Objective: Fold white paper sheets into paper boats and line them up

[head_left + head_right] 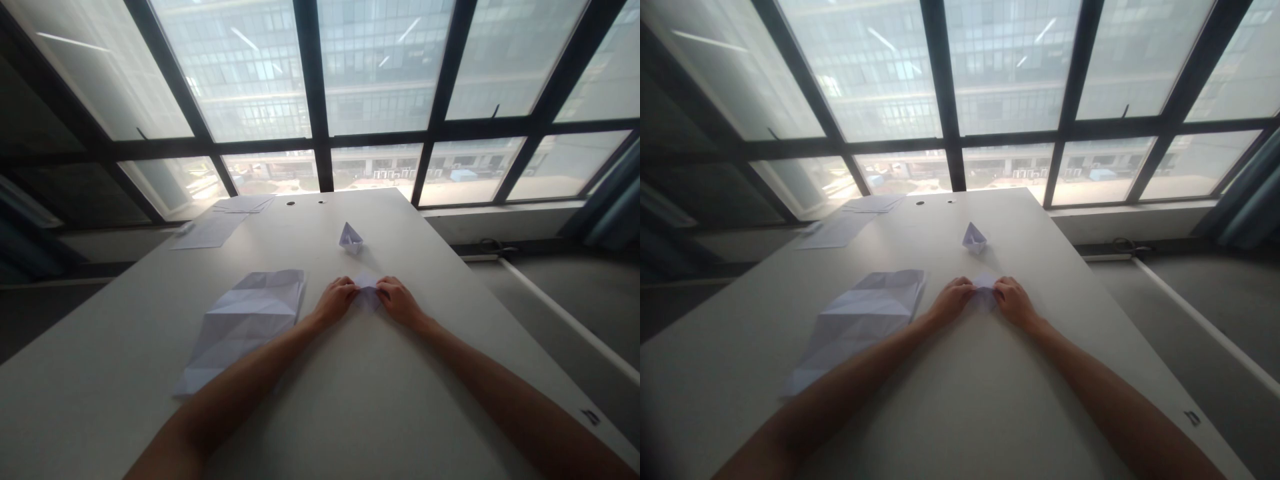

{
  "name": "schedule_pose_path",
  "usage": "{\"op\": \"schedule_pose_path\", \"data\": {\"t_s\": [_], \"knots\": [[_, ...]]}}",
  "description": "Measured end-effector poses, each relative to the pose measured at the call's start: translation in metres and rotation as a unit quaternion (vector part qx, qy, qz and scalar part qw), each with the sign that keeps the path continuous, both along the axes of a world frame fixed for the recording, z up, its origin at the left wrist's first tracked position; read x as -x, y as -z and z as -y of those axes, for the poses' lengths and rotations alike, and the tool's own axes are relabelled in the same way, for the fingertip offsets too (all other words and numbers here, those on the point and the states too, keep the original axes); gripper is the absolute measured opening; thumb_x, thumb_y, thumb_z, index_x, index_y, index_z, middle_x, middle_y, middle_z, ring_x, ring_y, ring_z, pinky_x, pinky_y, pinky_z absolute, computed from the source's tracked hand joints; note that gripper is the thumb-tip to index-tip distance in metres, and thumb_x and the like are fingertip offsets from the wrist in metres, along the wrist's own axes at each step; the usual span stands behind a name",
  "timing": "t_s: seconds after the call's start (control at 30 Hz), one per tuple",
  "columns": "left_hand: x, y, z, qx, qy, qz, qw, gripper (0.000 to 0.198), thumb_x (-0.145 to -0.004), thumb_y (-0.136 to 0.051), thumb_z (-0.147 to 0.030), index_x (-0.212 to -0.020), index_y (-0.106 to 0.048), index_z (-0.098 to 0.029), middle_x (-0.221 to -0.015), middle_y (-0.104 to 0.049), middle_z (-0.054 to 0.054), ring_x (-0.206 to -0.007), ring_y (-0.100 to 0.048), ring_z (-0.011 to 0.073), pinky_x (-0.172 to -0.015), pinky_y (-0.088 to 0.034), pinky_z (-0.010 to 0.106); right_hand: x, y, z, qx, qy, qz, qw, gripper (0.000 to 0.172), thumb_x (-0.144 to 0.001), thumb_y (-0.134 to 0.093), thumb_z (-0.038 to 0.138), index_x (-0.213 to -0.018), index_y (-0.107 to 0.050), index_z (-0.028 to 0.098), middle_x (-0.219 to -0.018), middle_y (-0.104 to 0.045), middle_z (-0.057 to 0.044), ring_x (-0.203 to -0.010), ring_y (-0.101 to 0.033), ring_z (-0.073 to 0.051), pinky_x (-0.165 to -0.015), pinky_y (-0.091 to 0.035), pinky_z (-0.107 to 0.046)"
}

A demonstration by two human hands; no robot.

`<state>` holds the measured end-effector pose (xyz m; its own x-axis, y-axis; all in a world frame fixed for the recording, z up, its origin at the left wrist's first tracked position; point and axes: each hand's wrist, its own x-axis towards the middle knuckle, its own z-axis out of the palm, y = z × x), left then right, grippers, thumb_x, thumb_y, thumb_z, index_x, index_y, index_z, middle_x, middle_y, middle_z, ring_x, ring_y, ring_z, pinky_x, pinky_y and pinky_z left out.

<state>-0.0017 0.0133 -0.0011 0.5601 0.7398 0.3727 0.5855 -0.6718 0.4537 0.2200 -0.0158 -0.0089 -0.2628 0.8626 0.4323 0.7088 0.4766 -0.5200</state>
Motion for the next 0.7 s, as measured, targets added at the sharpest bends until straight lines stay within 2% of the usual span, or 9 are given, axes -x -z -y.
{"op": "schedule_pose_path", "data": {"t_s": [0.17,0.37,0.57,0.7], "knots": [[-0.0007,0.0002,-0.0006,-0.018,-0.029,-0.012,0.999,0.026,-0.098,-0.05,-0.03,-0.089,-0.072,-0.02,-0.096,-0.063,0.006,-0.091,-0.058,0.0192,-0.086,-0.046,0.032,-0.0021,0.0011,-0.0038,0.001,0.041,0.02,0.999,0.019,-0.091,-0.051,0.021,-0.086,-0.07,0.019,-0.09,-0.07,-0.007,-0.089,-0.059,-0.02,-0.083,-0.044,-0.031],[-0.0012,0.0007,-0.001,-0.039,-0.092,-0.042,0.994,0.021,-0.096,-0.054,-0.031,-0.089,-0.069,-0.019,-0.106,-0.06,0.007,-0.1,-0.055,0.0227,-0.092,-0.045,0.039,-0.0009,0.0003,-0.0039,0.017,0.077,0.017,0.997,0.019,-0.092,-0.05,0.021,-0.089,-0.069,0.019,-0.087,-0.071,-0.006,-0.087,-0.06,-0.02,-0.08,-0.041,-0.029],[-0.0006,0.0022,-0.0021,-0.029,-0.126,-0.047,0.991,0.022,-0.096,-0.056,-0.031,-0.086,-0.068,-0.016,-0.114,-0.057,0.009,-0.109,-0.051,0.0255,-0.099,-0.043,0.042,-0.0022,0.0025,-0.0035,0.032,0.151,0.048,0.987,0.015,-0.093,-0.054,0.025,-0.095,-0.068,0.02,-0.09,-0.071,-0.005,-0.088,-0.061,-0.021,-0.08,-0.037,-0.031],[-0.0002,0.0021,-0.0011,-0.029,-0.138,-0.06,0.988,0.023,-0.096,-0.054,-0.031,-0.085,-0.066,-0.015,-0.114,-0.055,0.011,-0.108,-0.05,0.0263,-0.097,-0.044,0.042,-0.003,0.0025,-0.0022,0.033,0.175,0.075,0.981,0.012,-0.092,-0.057,0.026,-0.094,-0.067,0.02,-0.09,-0.07,-0.006,-0.087,-0.06,-0.022,-0.079,-0.037,-0.032]]}}
